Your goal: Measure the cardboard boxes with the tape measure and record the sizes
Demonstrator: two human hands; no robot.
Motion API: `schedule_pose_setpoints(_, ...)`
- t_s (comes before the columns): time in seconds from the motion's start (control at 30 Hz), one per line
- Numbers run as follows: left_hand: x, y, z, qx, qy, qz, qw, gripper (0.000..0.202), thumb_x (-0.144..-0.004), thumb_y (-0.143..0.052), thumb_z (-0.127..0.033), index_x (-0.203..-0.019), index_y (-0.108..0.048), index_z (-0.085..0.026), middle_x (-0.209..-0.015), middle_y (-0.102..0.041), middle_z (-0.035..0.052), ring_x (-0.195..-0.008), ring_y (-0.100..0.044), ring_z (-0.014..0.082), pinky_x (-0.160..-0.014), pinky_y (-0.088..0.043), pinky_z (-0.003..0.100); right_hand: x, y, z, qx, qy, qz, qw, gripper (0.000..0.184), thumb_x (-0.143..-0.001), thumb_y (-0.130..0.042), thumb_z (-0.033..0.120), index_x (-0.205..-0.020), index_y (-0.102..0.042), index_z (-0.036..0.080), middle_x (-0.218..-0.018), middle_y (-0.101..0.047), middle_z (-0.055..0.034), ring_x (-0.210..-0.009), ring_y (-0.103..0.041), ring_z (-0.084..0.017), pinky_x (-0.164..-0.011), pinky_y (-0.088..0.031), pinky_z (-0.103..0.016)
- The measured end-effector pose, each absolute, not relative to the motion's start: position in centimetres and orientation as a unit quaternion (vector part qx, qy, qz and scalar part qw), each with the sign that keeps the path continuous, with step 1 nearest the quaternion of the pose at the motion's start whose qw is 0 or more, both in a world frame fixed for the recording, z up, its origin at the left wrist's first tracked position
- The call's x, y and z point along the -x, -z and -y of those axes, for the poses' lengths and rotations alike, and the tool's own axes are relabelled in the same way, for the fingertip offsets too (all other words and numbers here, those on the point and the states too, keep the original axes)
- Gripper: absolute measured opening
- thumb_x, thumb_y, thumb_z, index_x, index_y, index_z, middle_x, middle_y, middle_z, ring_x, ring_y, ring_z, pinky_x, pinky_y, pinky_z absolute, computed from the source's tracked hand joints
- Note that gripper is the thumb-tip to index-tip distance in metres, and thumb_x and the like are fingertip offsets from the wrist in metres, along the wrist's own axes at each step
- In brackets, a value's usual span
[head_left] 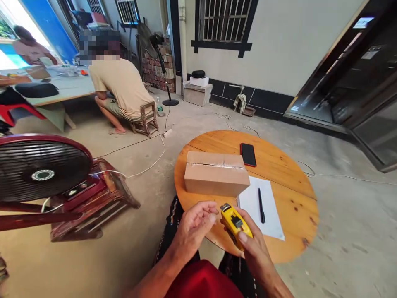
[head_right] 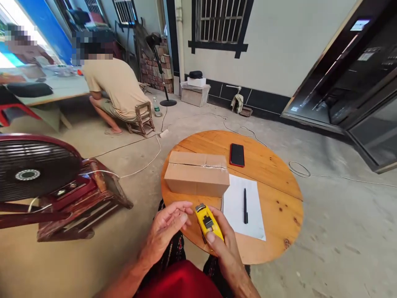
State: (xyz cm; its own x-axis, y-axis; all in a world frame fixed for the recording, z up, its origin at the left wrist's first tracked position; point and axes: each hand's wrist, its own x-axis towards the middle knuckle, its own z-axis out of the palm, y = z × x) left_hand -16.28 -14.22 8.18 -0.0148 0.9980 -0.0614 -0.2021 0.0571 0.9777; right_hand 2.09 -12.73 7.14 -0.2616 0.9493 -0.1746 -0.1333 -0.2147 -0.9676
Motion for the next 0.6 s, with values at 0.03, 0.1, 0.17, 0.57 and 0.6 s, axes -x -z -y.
schedule_pose_setpoints(0.03,16.2,-8.4,14.2,-0.427,-0.534,-0.467,0.561,0.04,-0.087,-0.063,-0.047,-0.114,-0.064,-0.017,-0.103,-0.068,0.0082,-0.082,-0.063,0.0159,-0.075,-0.051,0.026,-2.2,-7.2,12.7,0.439,-0.642,0.474,0.413,0.067,-0.071,-0.069,0.06,-0.128,-0.057,0.026,-0.118,-0.069,-0.0075,-0.107,-0.064,-0.032,-0.098,-0.047,-0.044)
schedule_pose_setpoints(0.1,16.2,-8.9,14.1,-0.432,-0.524,-0.467,0.566,0.041,-0.087,-0.063,-0.047,-0.114,-0.065,-0.017,-0.103,-0.069,0.0082,-0.082,-0.064,0.0161,-0.075,-0.05,0.025,-2.3,-7.4,12.6,0.431,-0.64,0.496,0.398,0.068,-0.072,-0.068,0.061,-0.129,-0.055,0.026,-0.119,-0.068,-0.0079,-0.109,-0.063,-0.032,-0.099,-0.046,-0.044)
schedule_pose_setpoints(0.17,16.2,-9.3,13.9,-0.438,-0.514,-0.466,0.572,0.039,-0.088,-0.061,-0.047,-0.113,-0.067,-0.017,-0.101,-0.07,0.0073,-0.083,-0.064,0.0161,-0.074,-0.049,0.025,-2.3,-7.7,12.6,0.424,-0.637,0.516,0.385,0.068,-0.073,-0.067,0.061,-0.13,-0.054,0.026,-0.125,-0.065,-0.0082,-0.116,-0.059,-0.033,-0.102,-0.044,-0.044)
schedule_pose_setpoints(0.57,17.3,-8.1,13.8,-0.393,-0.447,-0.471,0.651,0.027,-0.076,-0.07,-0.041,-0.072,-0.057,-0.017,-0.062,-0.054,-0.0032,-0.059,-0.046,0.0103,-0.058,-0.037,0.022,-6.0,-9.3,12.6,0.451,-0.511,0.713,0.167,0.067,-0.072,-0.065,0.045,-0.137,-0.055,0.03,-0.141,-0.056,-0.0093,-0.129,-0.05,-0.039,-0.106,-0.041,-0.053)
schedule_pose_setpoints(0.6,17.9,-8.2,13.8,-0.378,-0.457,-0.472,0.652,0.029,-0.075,-0.07,-0.041,-0.07,-0.055,-0.017,-0.06,-0.053,-0.0035,-0.058,-0.045,0.0101,-0.058,-0.036,0.022,-6.8,-9.8,12.9,0.454,-0.509,0.717,0.144,0.066,-0.075,-0.064,0.046,-0.139,-0.053,0.032,-0.143,-0.054,-0.0079,-0.131,-0.048,-0.038,-0.108,-0.039,-0.054)
